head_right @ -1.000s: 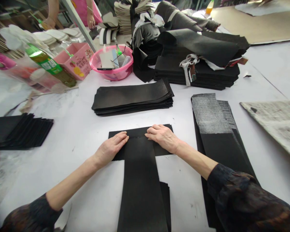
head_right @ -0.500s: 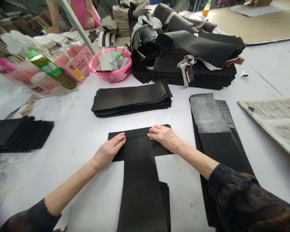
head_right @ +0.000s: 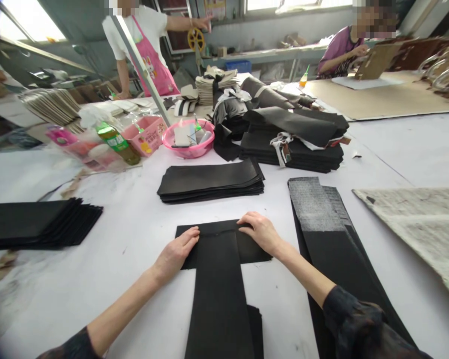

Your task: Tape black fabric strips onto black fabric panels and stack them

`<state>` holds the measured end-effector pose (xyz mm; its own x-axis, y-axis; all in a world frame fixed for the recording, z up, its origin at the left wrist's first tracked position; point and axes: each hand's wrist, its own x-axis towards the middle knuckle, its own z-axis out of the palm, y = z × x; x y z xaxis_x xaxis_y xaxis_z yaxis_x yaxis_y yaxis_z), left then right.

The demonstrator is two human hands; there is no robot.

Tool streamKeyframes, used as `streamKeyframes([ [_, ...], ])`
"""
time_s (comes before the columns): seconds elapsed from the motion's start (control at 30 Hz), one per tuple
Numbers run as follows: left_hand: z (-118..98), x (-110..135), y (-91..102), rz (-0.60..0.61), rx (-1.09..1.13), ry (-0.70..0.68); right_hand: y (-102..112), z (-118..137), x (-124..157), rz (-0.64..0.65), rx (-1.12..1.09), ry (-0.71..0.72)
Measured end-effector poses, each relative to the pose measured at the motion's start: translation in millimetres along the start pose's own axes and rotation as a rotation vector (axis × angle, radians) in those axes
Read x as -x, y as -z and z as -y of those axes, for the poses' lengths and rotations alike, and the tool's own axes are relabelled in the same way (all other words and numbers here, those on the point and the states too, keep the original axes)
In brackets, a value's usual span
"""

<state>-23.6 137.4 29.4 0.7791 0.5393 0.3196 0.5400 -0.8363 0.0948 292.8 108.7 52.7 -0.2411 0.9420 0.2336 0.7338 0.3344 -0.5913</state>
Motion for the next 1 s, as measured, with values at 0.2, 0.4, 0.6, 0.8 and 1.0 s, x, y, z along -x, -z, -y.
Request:
streamKeyframes([
  [0.2,-2,0,-1.6,-0.022,0.081,0.07,-4,33,-15,0.106,0.164,-0.088],
  [0.4,-4,2,-0.8,-0.002,0.229,0.169,-26,57,-31,0.171,0.196,-0.1],
  [0.6,-16,-7,11.2,-0.159,0.468,0.395,-24,57,-39,0.222,0.107,-0.21],
  [0.8,-42,-33,32.3,-0.157,0.647,0.461,-2,78,-33,0.212,0.014,-0.231],
  [1.0,-55,-46,35.8,-0.167,0.737,0.495,11,100,-21,0.149,-0.083,-0.202],
])
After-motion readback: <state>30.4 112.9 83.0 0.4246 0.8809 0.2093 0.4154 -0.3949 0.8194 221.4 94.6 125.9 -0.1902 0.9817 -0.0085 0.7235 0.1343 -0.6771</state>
